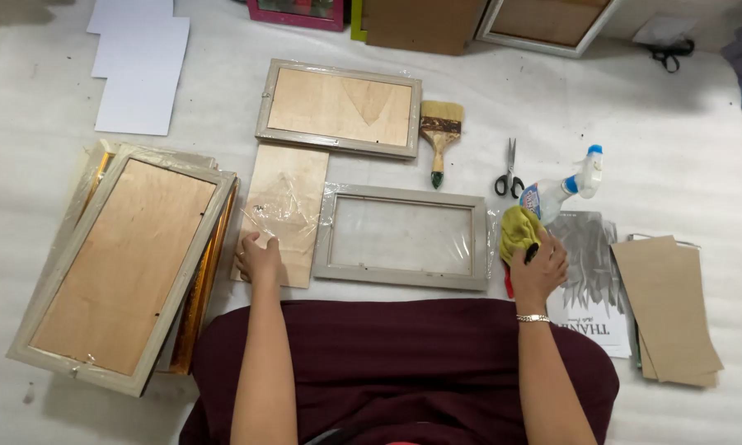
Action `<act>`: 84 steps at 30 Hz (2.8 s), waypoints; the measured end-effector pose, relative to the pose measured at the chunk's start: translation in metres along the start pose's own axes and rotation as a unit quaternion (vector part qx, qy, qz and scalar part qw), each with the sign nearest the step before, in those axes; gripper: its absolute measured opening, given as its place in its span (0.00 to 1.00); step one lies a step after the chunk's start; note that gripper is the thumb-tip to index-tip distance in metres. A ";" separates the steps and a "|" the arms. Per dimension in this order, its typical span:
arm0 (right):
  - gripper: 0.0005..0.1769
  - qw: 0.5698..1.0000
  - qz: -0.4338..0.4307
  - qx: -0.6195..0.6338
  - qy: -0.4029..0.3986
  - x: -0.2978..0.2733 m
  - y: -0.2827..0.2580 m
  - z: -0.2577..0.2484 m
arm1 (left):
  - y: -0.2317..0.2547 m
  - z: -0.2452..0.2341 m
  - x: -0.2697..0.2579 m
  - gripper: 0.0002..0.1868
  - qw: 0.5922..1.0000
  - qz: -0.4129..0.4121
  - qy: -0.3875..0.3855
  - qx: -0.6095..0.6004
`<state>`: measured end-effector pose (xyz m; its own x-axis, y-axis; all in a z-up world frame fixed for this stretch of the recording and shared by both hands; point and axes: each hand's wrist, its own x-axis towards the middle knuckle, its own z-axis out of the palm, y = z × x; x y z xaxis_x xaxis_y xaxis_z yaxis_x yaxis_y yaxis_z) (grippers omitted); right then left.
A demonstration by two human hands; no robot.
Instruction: Cleaning a picture frame and glass before assembling the picture and backing board.
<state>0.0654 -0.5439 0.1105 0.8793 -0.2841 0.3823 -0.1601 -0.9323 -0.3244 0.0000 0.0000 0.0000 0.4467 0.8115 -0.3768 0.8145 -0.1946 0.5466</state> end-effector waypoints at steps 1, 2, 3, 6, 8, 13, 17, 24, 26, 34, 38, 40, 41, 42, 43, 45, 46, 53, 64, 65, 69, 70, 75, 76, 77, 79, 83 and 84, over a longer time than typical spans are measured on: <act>0.32 1.000 0.006 -0.001 0.001 0.002 -0.001 -0.008 | 0.001 -0.007 -0.007 0.27 1.000 0.004 -0.002 0.003; 0.27 0.998 0.031 0.022 -0.055 0.004 -0.002 -0.017 | 0.001 -0.014 -0.013 0.27 1.000 0.007 0.004 -0.003; 0.23 0.991 0.058 0.046 -0.110 0.006 -0.002 -0.026 | 0.003 -0.019 -0.020 0.28 1.000 0.011 0.009 -0.008; 0.18 0.965 0.078 0.066 -0.242 0.016 0.059 -0.002 | 0.012 -0.021 -0.039 0.21 0.997 0.023 0.071 0.002; 0.16 0.962 0.075 0.076 -0.250 0.019 0.057 -0.035 | 0.029 -0.017 -0.062 0.20 0.990 0.094 0.102 0.022; 0.15 0.973 0.073 0.001 -0.220 0.047 0.127 -0.043 | 0.053 0.000 -0.103 0.21 0.939 0.317 0.127 0.047; 0.23 0.949 0.148 -0.134 -0.244 0.041 0.200 0.022 | 0.051 0.005 -0.102 0.20 0.902 0.411 0.115 0.069; 0.52 0.904 0.181 -0.126 -0.366 0.026 0.137 0.029 | 0.037 0.015 -0.082 0.16 0.902 0.394 0.144 0.101; 0.52 0.903 0.188 -0.127 -0.364 0.027 0.146 0.033 | 0.038 0.017 -0.083 0.16 0.902 0.395 0.141 0.102; 0.35 0.927 0.250 -0.084 -0.267 0.040 0.163 0.005 | 0.039 0.012 -0.082 0.13 0.918 0.363 0.125 0.100; 0.61 0.882 0.254 -0.075 -0.390 0.036 0.131 -0.003 | 0.043 0.009 -0.091 0.13 0.894 0.409 0.147 0.111; 0.65 0.873 0.247 -0.095 -0.411 0.033 0.139 0.013 | 0.049 0.004 -0.097 0.13 0.887 0.421 0.148 0.116; 0.62 0.883 0.220 -0.110 -0.399 0.031 0.144 0.018 | 0.052 0.003 -0.099 0.13 0.878 0.435 0.154 0.128; 0.58 0.893 0.192 -0.126 -0.388 0.029 0.150 0.023 | 0.055 0.002 -0.102 0.13 0.869 0.448 0.159 0.140; 0.58 0.892 0.197 -0.125 -0.388 0.029 0.152 0.027 | 0.057 0.002 -0.104 0.13 0.867 0.452 0.156 0.141; 0.43 0.909 0.159 -0.124 -0.364 0.025 0.157 0.034 | 0.059 0.000 -0.106 0.14 0.847 0.483 0.158 0.154; 0.43 0.908 0.165 -0.124 -0.365 0.023 0.170 0.038 | 0.059 -0.001 -0.110 0.14 0.845 0.487 0.154 0.157; 0.13 0.950 0.215 -0.109 -0.200 0.030 0.209 0.018 | 0.054 0.004 -0.103 0.15 0.825 0.515 0.175 0.154; 0.06 0.995 0.087 -0.040 0.005 0.037 0.123 -0.137 | 0.052 0.004 -0.102 0.14 0.837 0.496 0.170 0.160; 0.06 0.993 0.088 -0.070 -0.021 0.036 0.126 -0.139 | 0.054 0.005 -0.104 0.13 0.840 0.493 0.162 0.161; 0.09 0.979 0.023 -0.196 0.041 0.037 0.117 -0.166 | 0.066 -0.007 -0.119 0.13 0.842 0.511 0.120 0.122; 0.09 0.980 0.021 -0.197 0.038 0.034 0.096 -0.182 | 0.064 -0.006 -0.120 0.13 0.844 0.508 0.119 0.124; 0.13 0.923 -0.163 -0.104 -0.333 0.031 -0.042 -0.243 | 0.057 0.004 -0.106 0.14 0.858 0.495 0.109 0.080; 0.13 0.922 -0.168 -0.103 -0.335 0.031 -0.071 -0.252 | 0.059 0.002 -0.108 0.14 0.860 0.491 0.112 0.082; 0.11 0.882 -0.233 0.019 -0.410 0.030 -0.101 -0.260 | 0.060 -0.001 -0.110 0.13 0.872 0.483 0.076 0.023; 0.10 0.816 -0.297 0.143 -0.475 0.035 -0.143 -0.269 | 0.059 0.001 -0.109 0.12 0.881 0.470 0.045 -0.035; 0.11 0.714 -0.338 0.254 -0.557 0.061 -0.175 -0.233 | 0.052 0.012 -0.097 0.12 0.912 0.340 -0.134 -0.188; 0.13 0.711 -0.320 0.259 -0.570 0.067 -0.180 -0.216 | 0.052 0.013 -0.094 0.14 0.907 0.261 -0.230 -0.237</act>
<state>0.0557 -0.4436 0.3815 0.5363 0.8032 -0.2593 0.3640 -0.4973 -0.7876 0.0050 -0.0934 0.0539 0.9215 0.3407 -0.1866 0.2458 -0.1394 0.9592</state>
